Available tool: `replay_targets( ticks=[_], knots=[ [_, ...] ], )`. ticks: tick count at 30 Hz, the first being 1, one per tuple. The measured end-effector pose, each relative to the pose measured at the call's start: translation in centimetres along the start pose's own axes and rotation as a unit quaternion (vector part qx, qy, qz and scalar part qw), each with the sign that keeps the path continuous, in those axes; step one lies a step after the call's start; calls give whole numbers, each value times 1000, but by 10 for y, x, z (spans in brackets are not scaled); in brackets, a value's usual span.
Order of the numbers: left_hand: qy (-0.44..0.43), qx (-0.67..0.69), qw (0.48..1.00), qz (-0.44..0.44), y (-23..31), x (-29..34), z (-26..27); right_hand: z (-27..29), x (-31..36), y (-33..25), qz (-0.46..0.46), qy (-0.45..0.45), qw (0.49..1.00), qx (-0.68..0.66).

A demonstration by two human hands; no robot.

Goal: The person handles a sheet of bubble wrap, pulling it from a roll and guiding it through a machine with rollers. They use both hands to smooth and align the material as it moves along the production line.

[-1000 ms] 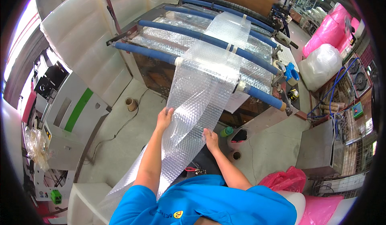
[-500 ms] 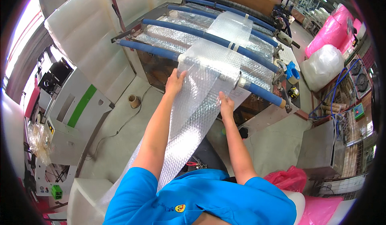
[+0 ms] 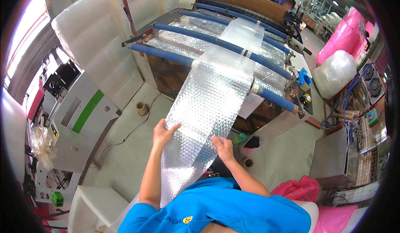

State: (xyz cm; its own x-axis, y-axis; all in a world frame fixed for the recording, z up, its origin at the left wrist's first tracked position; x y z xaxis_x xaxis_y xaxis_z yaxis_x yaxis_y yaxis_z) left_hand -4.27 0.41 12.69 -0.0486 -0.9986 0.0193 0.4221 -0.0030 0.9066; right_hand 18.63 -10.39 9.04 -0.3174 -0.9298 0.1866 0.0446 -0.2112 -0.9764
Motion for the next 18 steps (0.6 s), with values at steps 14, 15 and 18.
replay_targets(
  ticks=[14, 15, 18],
  knots=[
    [28, -55, 998, -19, -73, -37, -61, 12, -56, 58, 48, 6, 999, -2],
    [19, -61, 998, -16, -76, -42, -66, 13, -62, 66, 37, 19, 999, -16],
    [-2, -65, 998, -13, -83, -55, -80, 19, -73, 84, 36, 55, 998, -25]
  ],
)
Point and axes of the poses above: each hand's wrist, its own x-axis away from the middle knuckle, its own z-axis out of the back of the hand, y = z × x, the point moved 5 cm from there along -x, towards the middle knuckle, and after that the axes turned 3 degrees about -z, right-handed, at the moved point
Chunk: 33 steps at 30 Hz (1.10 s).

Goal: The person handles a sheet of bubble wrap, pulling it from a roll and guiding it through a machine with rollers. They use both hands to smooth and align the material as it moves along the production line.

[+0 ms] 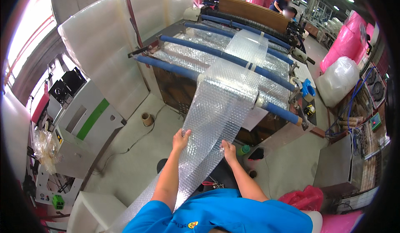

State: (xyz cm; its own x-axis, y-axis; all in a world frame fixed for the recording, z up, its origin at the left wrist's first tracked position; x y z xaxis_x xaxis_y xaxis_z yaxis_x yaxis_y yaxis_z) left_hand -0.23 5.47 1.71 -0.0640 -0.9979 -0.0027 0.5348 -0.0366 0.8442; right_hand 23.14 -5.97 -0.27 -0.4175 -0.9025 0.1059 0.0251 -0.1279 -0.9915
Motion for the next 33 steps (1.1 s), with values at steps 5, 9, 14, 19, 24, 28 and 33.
replay_targets(
  ticks=[5, 9, 14, 19, 24, 28, 33],
  knots=[
    [-1, 35, 999, -11, -8, -6, -11, -2, -1, -3, -30, -6, 999, -44],
    [-9, 57, 998, -2, -15, -10, -16, 1, 0, -10, -24, 12, 999, 20],
    [-1, 67, 997, -26, 1, -8, -18, 3, -7, 6, -45, 18, 998, -29],
    [-11, 83, 996, -31, 13, -4, -11, -1, -8, 16, -62, 1, 996, -66],
    [4, 79, 996, -42, 29, 4, -5, -3, -8, 16, -58, -6, 996, -65],
    [2, 56, 997, -61, 15, -5, -13, 1, -10, 18, -44, 4, 998, -53],
    [-6, 85, 995, -57, 10, -9, -17, 0, -10, 14, -56, 13, 996, -65]
  ],
)
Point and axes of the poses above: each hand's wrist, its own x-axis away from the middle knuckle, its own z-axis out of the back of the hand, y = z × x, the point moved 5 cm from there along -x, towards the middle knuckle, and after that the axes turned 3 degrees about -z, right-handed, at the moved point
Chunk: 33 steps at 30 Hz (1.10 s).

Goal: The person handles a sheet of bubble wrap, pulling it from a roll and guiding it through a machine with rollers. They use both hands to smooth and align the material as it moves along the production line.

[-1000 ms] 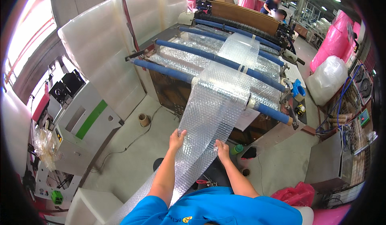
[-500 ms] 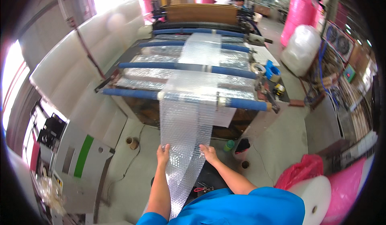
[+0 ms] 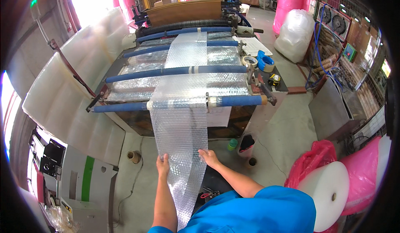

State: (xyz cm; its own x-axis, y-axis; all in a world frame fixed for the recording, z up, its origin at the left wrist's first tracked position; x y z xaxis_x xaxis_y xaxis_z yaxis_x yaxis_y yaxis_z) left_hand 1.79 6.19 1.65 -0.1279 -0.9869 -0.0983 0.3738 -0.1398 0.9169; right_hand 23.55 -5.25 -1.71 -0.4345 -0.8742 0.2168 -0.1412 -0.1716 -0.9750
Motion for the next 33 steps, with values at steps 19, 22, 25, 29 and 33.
replay_targets(
  ticks=[19, 22, 25, 29, 33],
  knots=[
    [-16, 0, 1000, 22, 85, -59, -3, 32, -72, -101, 98, -15, 995, -16],
    [-20, 1, 1000, -10, 117, -58, 14, 26, -59, -134, 61, 30, 997, -30],
    [-60, -24, 997, 35, 126, -49, 26, 24, -47, -145, 52, 66, 996, -26],
    [-92, -59, 990, 94, 99, -20, 28, 26, -43, -112, 102, 45, 993, 47],
    [-115, -52, 985, 117, 72, 7, 34, -5, 23, -89, 45, -78, 986, 144]
  ],
)
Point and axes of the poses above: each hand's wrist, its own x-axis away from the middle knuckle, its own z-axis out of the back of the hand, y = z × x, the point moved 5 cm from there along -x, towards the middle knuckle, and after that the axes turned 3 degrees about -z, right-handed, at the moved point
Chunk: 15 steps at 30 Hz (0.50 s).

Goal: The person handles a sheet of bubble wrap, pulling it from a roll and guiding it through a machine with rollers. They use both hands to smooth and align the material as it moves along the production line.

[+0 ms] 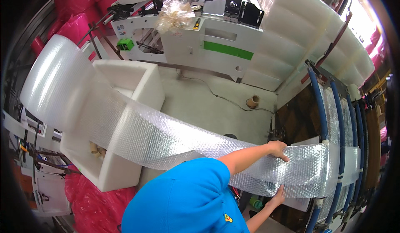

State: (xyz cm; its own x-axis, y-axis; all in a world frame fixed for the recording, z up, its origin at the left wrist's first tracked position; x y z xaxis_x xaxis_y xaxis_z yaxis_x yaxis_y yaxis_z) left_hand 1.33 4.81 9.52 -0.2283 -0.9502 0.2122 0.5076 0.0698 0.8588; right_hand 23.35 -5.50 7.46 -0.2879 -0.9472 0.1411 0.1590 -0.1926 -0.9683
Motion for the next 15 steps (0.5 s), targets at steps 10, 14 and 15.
replay_targets(
  ticks=[10, 14, 15],
  knots=[
    [85, 43, 994, -60, -7, 1, 8, -8, 34, 0, -41, 75, 985, -148],
    [23, 50, 998, -43, -17, -21, -4, -8, 6, 29, -1, 52, 991, -124],
    [28, 59, 997, -47, -24, -28, -4, -9, 1, 21, 3, 44, 996, -74]
  ],
)
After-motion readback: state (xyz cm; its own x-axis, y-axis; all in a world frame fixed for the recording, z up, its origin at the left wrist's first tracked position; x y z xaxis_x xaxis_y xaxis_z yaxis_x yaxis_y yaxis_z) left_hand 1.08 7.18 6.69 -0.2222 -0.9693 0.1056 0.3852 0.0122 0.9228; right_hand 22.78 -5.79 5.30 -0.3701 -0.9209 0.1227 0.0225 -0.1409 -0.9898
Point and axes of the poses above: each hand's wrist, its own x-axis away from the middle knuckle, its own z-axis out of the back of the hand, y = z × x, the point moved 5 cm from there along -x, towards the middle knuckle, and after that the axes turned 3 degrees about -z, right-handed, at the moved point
